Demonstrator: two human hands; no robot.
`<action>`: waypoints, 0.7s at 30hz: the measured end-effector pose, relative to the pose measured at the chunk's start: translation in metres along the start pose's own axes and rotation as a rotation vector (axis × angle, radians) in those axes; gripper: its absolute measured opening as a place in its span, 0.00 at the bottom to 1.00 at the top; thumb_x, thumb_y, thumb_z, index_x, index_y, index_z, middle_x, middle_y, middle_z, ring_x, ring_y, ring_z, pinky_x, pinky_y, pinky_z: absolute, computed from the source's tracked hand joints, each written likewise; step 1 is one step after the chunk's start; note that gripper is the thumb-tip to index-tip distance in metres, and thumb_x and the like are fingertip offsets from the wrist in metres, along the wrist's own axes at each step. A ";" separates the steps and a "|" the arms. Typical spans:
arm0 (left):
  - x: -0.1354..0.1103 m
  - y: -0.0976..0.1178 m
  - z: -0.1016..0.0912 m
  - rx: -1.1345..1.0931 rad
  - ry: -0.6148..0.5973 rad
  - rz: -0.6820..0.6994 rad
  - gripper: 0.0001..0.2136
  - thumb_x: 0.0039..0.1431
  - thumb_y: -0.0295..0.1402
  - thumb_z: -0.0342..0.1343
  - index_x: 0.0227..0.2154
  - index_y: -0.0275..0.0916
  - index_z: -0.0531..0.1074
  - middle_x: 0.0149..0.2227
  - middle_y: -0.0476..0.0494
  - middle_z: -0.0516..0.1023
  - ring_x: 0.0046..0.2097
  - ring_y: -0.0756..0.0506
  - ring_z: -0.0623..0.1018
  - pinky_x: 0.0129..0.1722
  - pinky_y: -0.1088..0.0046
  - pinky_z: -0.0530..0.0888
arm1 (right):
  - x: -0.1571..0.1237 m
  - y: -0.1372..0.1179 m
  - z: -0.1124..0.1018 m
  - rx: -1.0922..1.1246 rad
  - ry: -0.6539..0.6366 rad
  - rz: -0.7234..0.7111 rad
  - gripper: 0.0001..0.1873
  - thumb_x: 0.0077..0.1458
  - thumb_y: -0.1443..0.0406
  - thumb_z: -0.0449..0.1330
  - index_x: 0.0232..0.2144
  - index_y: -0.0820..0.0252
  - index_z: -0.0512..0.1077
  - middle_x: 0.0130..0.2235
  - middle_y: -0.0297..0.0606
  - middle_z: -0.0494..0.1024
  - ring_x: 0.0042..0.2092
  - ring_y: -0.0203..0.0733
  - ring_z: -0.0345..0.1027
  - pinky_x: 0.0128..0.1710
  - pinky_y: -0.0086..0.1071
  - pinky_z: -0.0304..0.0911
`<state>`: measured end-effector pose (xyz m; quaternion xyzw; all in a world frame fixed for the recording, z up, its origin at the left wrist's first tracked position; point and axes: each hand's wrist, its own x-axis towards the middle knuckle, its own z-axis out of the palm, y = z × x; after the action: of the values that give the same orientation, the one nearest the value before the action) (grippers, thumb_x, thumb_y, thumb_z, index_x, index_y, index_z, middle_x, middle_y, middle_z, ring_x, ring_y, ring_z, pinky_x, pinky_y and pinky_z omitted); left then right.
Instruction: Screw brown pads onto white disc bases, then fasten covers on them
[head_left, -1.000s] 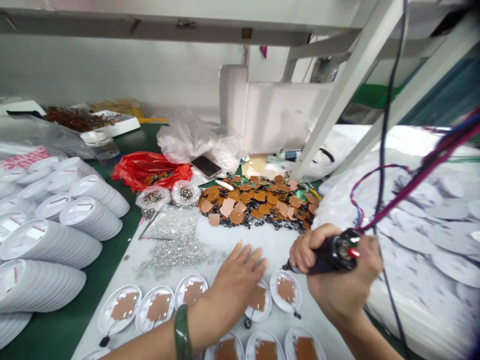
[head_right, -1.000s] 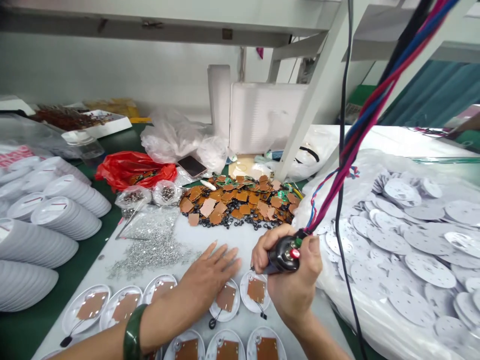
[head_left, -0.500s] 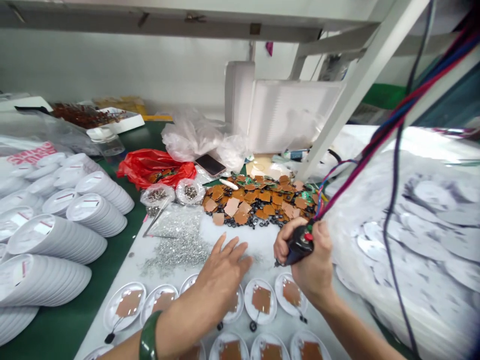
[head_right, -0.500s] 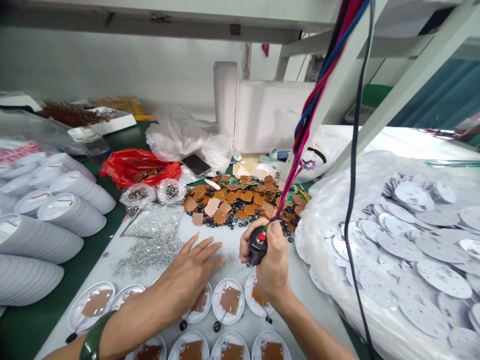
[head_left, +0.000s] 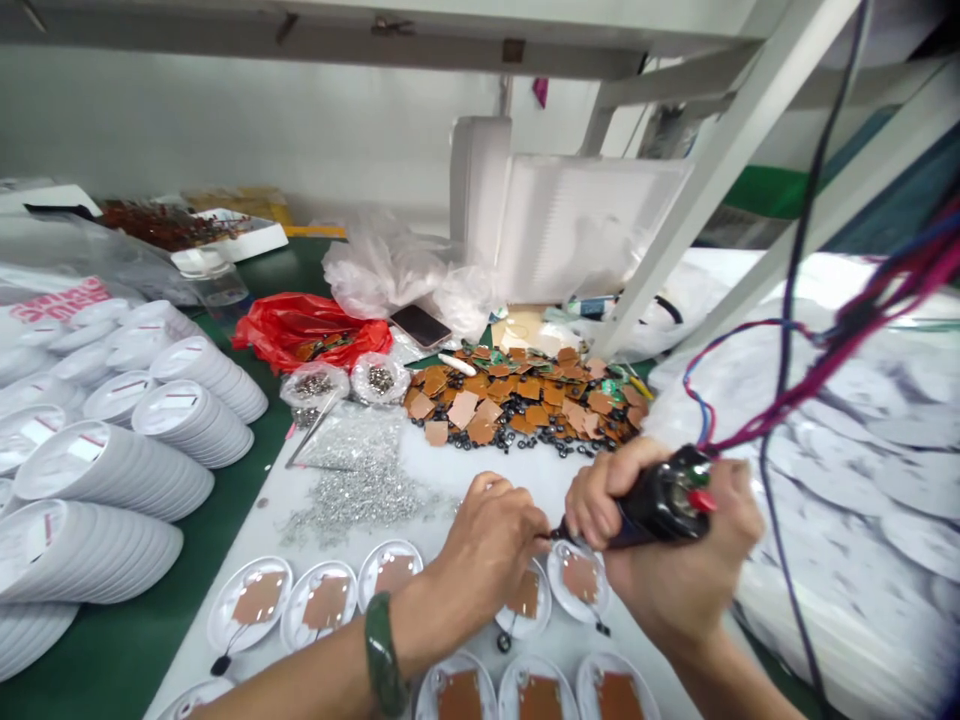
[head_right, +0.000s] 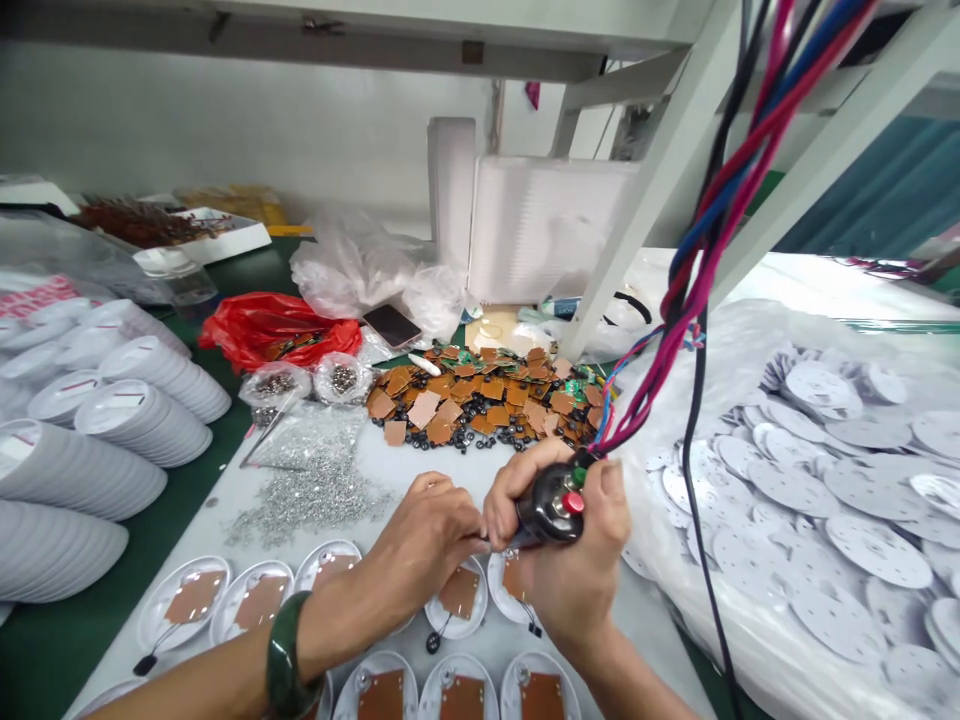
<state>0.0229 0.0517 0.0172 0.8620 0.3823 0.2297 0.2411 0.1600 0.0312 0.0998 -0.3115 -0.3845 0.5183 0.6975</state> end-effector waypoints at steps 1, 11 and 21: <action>0.000 0.000 0.000 -0.007 0.006 -0.001 0.07 0.61 0.27 0.68 0.28 0.40 0.78 0.29 0.52 0.77 0.36 0.46 0.75 0.47 0.64 0.65 | -0.001 -0.003 0.000 0.001 0.006 -0.005 0.29 0.58 0.40 0.56 0.21 0.56 0.74 0.15 0.31 0.67 0.16 0.37 0.59 0.17 0.31 0.60; -0.024 0.005 -0.003 -0.115 0.067 -0.074 0.07 0.62 0.24 0.65 0.29 0.40 0.76 0.31 0.51 0.81 0.37 0.45 0.78 0.44 0.64 0.67 | -0.017 -0.019 -0.002 0.043 0.005 -0.012 0.31 0.58 0.39 0.53 0.21 0.56 0.75 0.14 0.32 0.64 0.16 0.38 0.59 0.17 0.33 0.60; -0.037 0.022 -0.005 -0.271 0.031 -0.067 0.08 0.63 0.21 0.61 0.31 0.40 0.77 0.33 0.52 0.81 0.38 0.46 0.78 0.45 0.66 0.69 | -0.029 -0.029 0.003 0.070 0.065 0.047 0.30 0.61 0.41 0.52 0.20 0.55 0.73 0.14 0.30 0.62 0.15 0.36 0.57 0.17 0.32 0.59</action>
<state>0.0102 0.0114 0.0266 0.8045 0.3802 0.2844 0.3568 0.1664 -0.0049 0.1192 -0.3123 -0.3360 0.5373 0.7078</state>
